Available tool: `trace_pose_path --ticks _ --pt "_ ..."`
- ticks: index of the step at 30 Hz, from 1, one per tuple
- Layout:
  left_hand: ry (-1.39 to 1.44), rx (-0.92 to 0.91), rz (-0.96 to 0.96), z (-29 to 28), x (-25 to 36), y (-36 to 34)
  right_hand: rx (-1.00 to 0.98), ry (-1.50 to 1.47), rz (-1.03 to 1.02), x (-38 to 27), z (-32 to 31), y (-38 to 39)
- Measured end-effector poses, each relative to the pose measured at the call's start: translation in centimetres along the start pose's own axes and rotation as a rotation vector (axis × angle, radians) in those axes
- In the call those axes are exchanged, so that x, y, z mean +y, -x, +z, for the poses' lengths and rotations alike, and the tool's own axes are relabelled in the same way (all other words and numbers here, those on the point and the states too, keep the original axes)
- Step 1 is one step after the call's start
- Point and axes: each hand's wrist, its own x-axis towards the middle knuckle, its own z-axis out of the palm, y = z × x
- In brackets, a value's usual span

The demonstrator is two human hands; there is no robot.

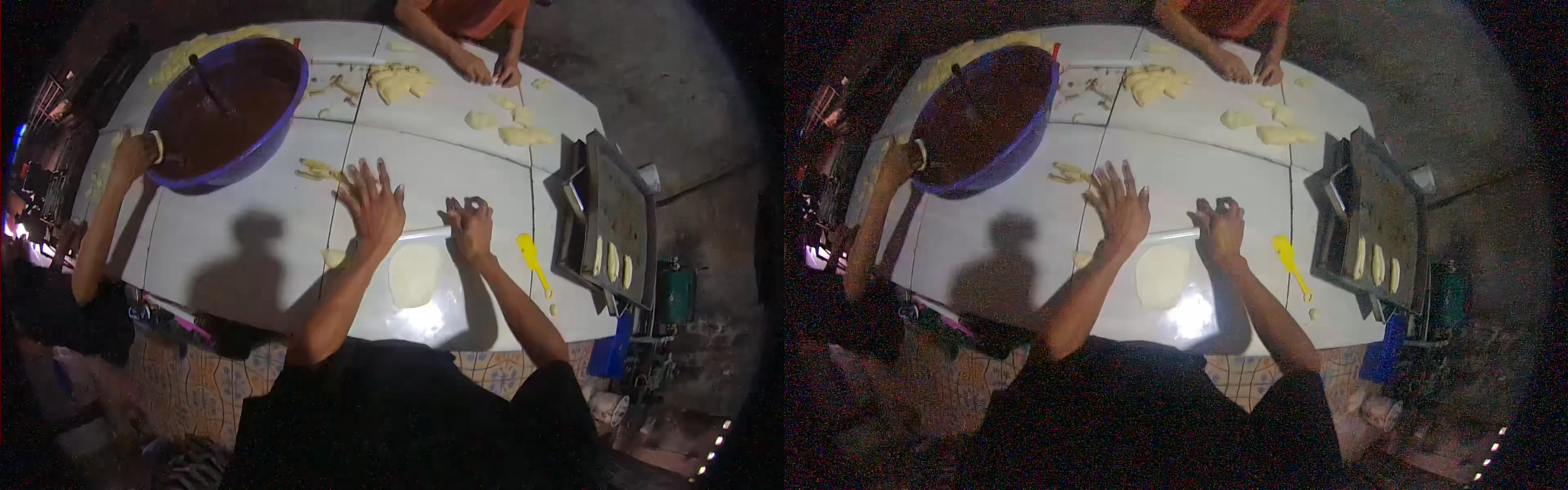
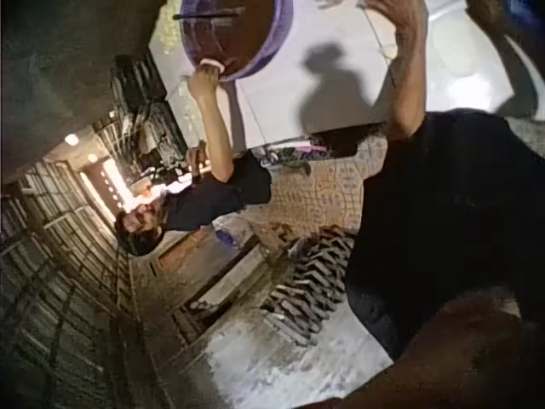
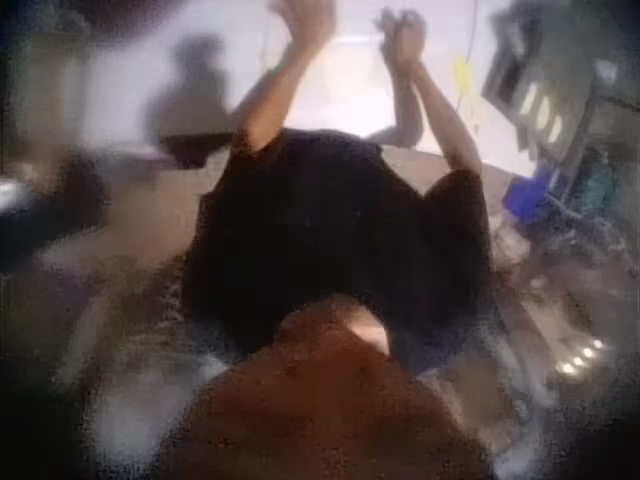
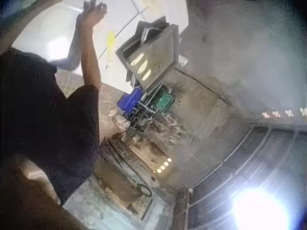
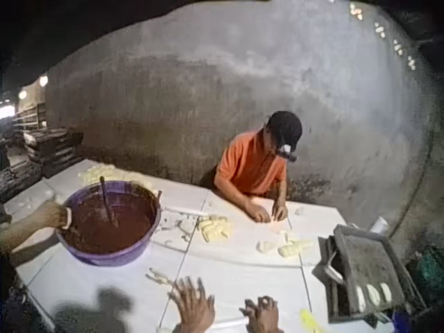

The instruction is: The person flattens pieces of dough with a roller and by hand, spreads chocolate filling onto the dough with a spatula, adds banana slices, rolls each portion into a log, and places the filled dough rolls onto a metal tray.

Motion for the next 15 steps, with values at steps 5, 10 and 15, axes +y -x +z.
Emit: trace_pose_path --ticks 5,10,15 --pt "0.352 -0.664 0.381 -5.2 2.0 2.9 0.206 -0.045 0.075 16.0 -3.0 6.4" --pt "0.301 -0.347 0.54 -2.4 2.3 5.9 0.023 0.285 0.135 21.8 -5.2 13.3" --pt "0.503 -0.061 0.177 -10.6 -1.0 6.6 -0.172 -0.145 0.565 17.4 -6.9 10.8"
